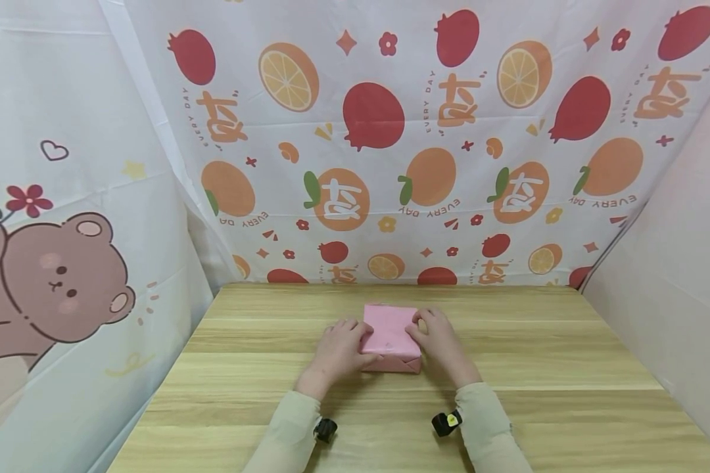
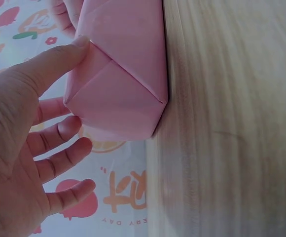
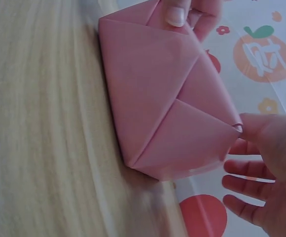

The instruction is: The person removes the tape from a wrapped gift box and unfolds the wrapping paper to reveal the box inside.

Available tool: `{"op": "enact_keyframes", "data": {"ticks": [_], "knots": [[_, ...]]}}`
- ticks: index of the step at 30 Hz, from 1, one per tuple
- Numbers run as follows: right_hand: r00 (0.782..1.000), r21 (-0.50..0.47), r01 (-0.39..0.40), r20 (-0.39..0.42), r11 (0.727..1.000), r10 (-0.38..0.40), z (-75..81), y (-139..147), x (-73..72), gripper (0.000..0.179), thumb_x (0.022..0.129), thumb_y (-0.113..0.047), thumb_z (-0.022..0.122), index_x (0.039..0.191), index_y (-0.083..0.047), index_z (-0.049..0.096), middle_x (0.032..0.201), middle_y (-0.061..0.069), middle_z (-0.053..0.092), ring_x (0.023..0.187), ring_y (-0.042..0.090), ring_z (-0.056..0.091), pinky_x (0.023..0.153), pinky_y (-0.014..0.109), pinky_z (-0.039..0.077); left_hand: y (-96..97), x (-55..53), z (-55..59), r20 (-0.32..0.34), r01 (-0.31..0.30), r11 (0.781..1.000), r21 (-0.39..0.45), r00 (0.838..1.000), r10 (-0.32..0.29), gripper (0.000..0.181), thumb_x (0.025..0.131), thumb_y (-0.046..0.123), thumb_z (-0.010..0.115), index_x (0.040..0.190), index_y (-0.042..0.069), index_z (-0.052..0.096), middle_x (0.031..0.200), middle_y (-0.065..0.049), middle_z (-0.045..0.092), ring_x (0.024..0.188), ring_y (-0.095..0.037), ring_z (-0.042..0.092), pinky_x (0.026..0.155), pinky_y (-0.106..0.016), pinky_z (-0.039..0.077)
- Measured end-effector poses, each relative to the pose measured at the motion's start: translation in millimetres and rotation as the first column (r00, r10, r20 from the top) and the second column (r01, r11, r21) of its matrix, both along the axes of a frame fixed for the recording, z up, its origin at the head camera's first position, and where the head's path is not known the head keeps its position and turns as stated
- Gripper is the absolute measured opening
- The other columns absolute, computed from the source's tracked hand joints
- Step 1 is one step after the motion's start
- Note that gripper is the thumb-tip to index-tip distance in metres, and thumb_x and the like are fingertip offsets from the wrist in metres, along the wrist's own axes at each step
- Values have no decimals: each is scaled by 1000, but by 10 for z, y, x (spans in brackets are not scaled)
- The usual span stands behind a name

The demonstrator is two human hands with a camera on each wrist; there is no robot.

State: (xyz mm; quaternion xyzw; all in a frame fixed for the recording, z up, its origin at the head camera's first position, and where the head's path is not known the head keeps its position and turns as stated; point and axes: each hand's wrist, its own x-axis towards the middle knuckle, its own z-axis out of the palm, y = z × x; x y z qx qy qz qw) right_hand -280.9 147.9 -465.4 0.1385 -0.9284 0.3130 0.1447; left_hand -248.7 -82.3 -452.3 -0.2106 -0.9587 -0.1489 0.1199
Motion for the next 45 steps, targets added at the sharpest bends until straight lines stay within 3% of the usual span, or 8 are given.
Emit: {"op": "enact_keyframes", "data": {"ticks": [7,17,28,37,45], "knots": [[987,63,16,-159,998,-5,-24,-41,-34,13,86,-17,74,82,-11,63,94,8,63,93,25,59,83,41,53,4,-9,8,3,1,1000,3,1000,-1,55,78,57,74,116,19,64,103,2,63,98,-18,56,85,-40,46],[957,147,16,-289,989,27,-18,-74,-37,12,84,-10,75,77,-10,64,89,7,64,85,25,61,77,40,52,-1,-40,-17,10,1,1000,12,1000,-1,54,78,56,74,116,18,63,103,2,62,96,-18,55,84,-40,46],[964,167,59,-264,984,-13,-53,-80,-65,12,87,-7,65,79,-7,57,83,7,55,82,24,53,74,39,48,1,-35,-9,-5,1,1000,27,1000,-1,51,76,52,76,112,18,64,103,0,59,99,-20,54,83,-40,45],[957,107,106,-281,989,-72,-49,-50,-58,13,83,-6,64,74,-7,56,81,8,55,81,26,53,73,41,46,5,-35,-12,-29,3,999,41,1000,-2,49,75,49,78,109,17,65,125,-5,57,116,-27,53,89,-48,48],[967,84,156,-218,984,-135,-32,-37,-36,11,82,-8,64,74,-6,56,80,9,55,82,27,53,74,41,47,4,-32,-12,-38,16,1000,19,999,-16,52,77,51,76,113,15,64,133,-5,58,123,-29,51,93,-51,48]]}}
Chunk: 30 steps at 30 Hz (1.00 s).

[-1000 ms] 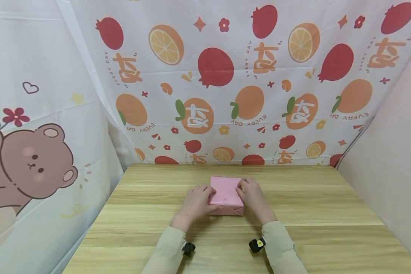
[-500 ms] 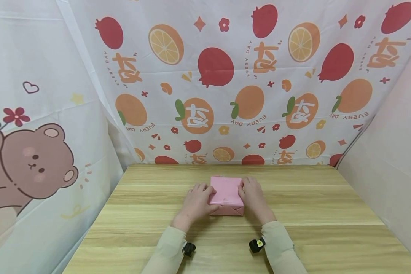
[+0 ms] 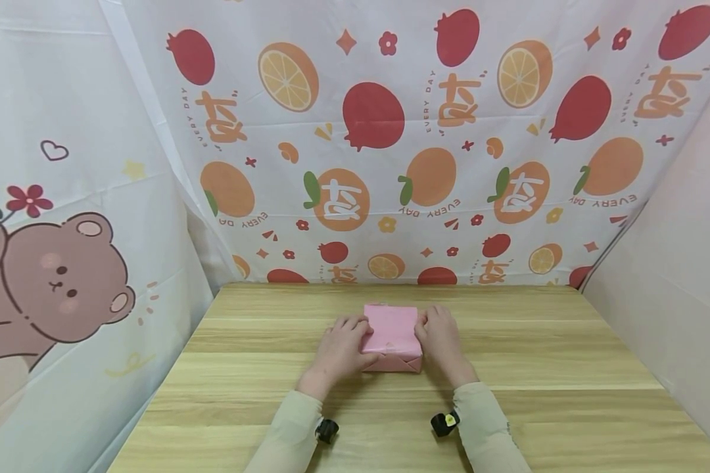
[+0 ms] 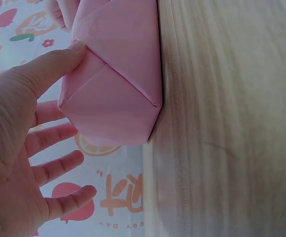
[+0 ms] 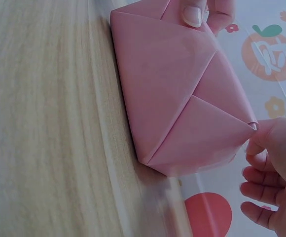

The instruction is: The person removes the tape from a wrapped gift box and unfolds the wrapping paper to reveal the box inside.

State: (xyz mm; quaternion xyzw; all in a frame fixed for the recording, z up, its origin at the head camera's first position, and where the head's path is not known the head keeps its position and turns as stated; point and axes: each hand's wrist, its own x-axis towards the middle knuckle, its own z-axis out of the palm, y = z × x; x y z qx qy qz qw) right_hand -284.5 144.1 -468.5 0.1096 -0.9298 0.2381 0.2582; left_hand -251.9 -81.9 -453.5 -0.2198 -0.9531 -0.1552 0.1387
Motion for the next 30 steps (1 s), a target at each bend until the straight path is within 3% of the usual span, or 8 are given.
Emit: {"op": "enact_keyframes", "data": {"ticks": [13,30], "knots": [[987,-126,22,162,992,-1,28,132,11,8,78,-8,60,74,-7,53,87,9,54,84,25,51,76,40,47,20,9,0,35,-10,1000,8,999,10,53,79,52,75,115,17,61,129,-3,60,122,-28,52,94,-50,47],[977,-134,19,212,991,10,26,177,-8,11,78,-12,62,73,-8,53,85,7,53,83,23,50,75,38,46,28,11,-12,32,-2,1000,11,999,1,53,79,52,75,115,16,60,125,-4,61,118,-27,54,93,-49,47]]}}
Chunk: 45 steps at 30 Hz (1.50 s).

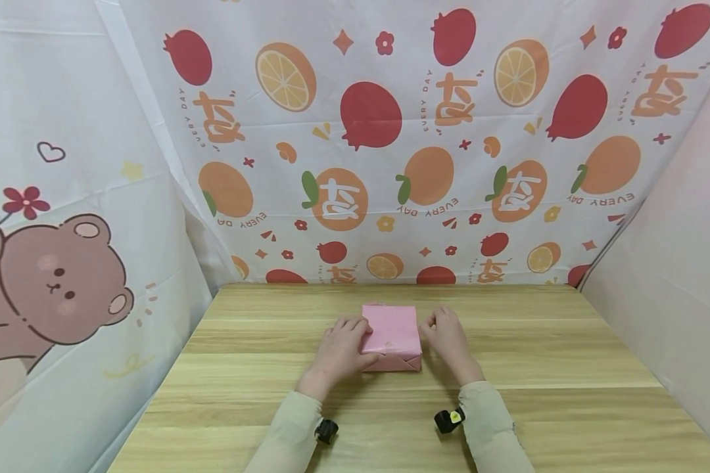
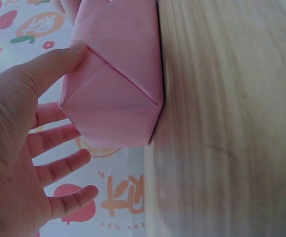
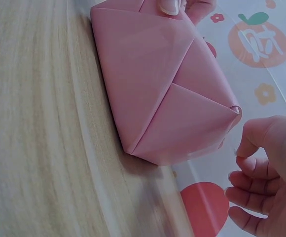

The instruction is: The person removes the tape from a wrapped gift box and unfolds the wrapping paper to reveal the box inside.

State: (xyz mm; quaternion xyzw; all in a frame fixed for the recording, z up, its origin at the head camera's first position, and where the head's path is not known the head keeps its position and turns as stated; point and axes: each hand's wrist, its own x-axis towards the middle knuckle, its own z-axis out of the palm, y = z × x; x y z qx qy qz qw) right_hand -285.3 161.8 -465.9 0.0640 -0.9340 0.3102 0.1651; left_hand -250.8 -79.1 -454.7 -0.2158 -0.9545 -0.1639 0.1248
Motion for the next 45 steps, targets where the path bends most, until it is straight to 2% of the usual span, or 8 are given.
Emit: {"op": "enact_keyframes", "data": {"ticks": [8,17,22,28,36,40,43,45], "knots": [[999,-11,15,39,1000,-14,10,-1,9,9,79,-13,60,74,-8,54,86,7,53,84,23,50,76,36,45,-23,-10,2,11,20,1000,-9,1000,-20,56,79,54,75,117,16,59,128,-3,60,118,-27,53,95,-50,47],[1000,-15,3,18,1000,-2,10,-5,9,9,80,-12,61,75,-7,55,86,8,55,83,24,51,76,40,47,-47,-5,33,47,35,999,-15,998,-34,55,79,50,76,119,16,60,130,-4,59,122,-29,52,101,-51,43],[1000,-9,-6,17,1000,6,7,-10,-1,7,82,-12,60,77,-9,56,88,7,56,84,23,51,77,39,47,-54,-5,47,61,43,999,-19,997,-41,55,77,46,79,118,15,60,128,-5,59,123,-29,52,109,-51,38],[1000,-3,-10,8,1000,10,5,-10,-4,4,82,-11,59,81,-8,57,88,7,56,84,22,52,75,38,47,-71,-9,78,80,81,997,0,993,-81,54,70,34,85,114,14,61,123,-4,59,125,-28,51,116,-56,28],[1000,-17,-4,1,1000,4,7,-16,-1,4,82,-11,60,83,-7,59,89,7,59,84,21,54,77,38,49,-131,0,134,86,118,993,-12,989,-117,53,65,22,85,113,17,63,123,-3,59,128,-29,50,115,-62,24],[1000,-18,-9,-22,1000,8,23,-18,6,5,83,-11,61,84,-5,60,90,8,60,85,23,55,78,39,50,-150,2,160,68,132,991,-3,989,-132,45,70,14,80,112,16,65,134,-8,57,132,-33,47,114,-65,24],[999,-22,-15,-34,1000,14,31,-21,5,5,84,-10,61,84,-5,60,90,9,61,86,24,56,79,40,50,-156,-1,162,33,135,991,-7,990,-134,35,76,15,78,110,17,67,129,-8,60,130,-33,49,113,-63,27],[999,-25,-18,-38,1000,17,32,-24,2,5,84,-10,61,84,-6,60,90,9,61,86,24,56,79,40,50,-154,-3,157,13,135,991,-12,991,-135,31,79,20,79,108,18,67,118,-6,62,129,-33,50,113,-60,30]]}}
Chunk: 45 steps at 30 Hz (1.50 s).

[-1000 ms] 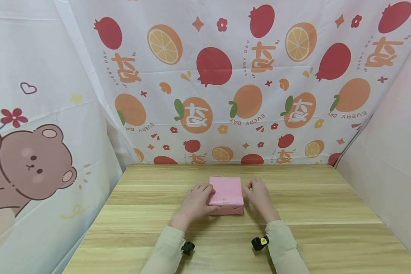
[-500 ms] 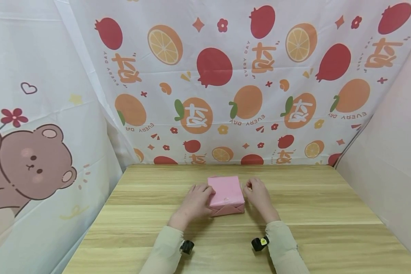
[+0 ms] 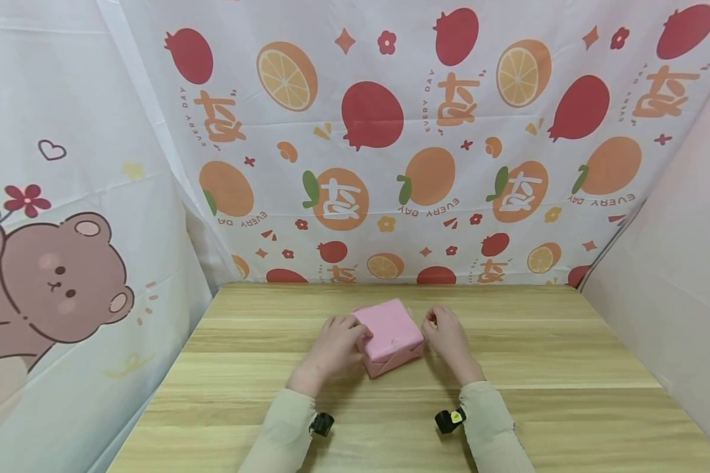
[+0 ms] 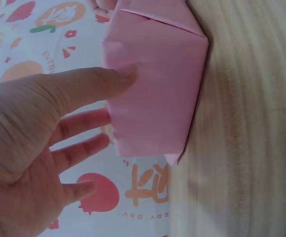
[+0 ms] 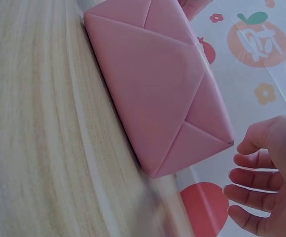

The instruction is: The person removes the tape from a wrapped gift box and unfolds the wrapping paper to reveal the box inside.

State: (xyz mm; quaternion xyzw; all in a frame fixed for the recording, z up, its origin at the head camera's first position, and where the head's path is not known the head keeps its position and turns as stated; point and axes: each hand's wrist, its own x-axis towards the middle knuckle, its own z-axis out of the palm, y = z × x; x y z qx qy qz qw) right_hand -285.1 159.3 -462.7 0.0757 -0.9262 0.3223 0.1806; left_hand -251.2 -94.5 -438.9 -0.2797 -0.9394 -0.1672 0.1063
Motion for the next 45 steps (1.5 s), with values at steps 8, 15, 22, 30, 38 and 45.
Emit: {"op": "enact_keyframes", "data": {"ticks": [8,15,22,30,38,45], "knots": [[1000,-31,11,-26,999,-11,6,3,-22,4,86,-10,61,85,-7,61,90,9,61,88,24,58,79,40,51,81,22,-4,-54,-15,1000,-10,998,15,30,79,35,79,101,20,66,104,-3,59,130,-42,48,108,-58,35],[999,-48,-14,-38,999,12,14,-12,-31,6,87,-13,64,88,-7,62,94,10,62,92,24,59,83,40,52,185,36,-67,-122,-42,998,-53,992,36,29,83,41,74,101,22,65,106,-1,57,117,-31,52,109,-55,36],[992,20,-107,-61,994,109,4,-26,-25,13,88,-21,70,89,-10,62,96,6,61,96,22,57,85,40,51,246,35,-142,-163,-53,999,-11,985,51,30,81,41,76,99,21,65,120,-5,58,119,-33,53,109,-58,35],[974,100,-202,-81,974,210,-10,-29,-2,22,88,-30,72,90,-11,62,93,3,58,93,20,53,84,38,50,239,53,-142,-121,-109,994,-19,987,106,35,82,44,74,106,19,64,125,-6,58,119,-35,55,103,-55,41],[977,121,-203,-44,972,209,-9,-35,27,27,85,-36,74,96,-13,64,104,5,60,100,22,56,90,42,50,235,55,-118,-117,-100,995,-14,988,98,27,84,35,75,104,21,63,119,-2,58,110,-29,56,84,-46,47],[985,89,-161,-43,983,165,-54,-21,-6,20,87,-27,73,94,-13,62,115,11,62,114,30,56,101,49,47,240,47,-123,-159,-71,997,-21,985,67,23,84,34,75,101,24,64,112,2,60,104,-22,56,78,-38,47]]}}
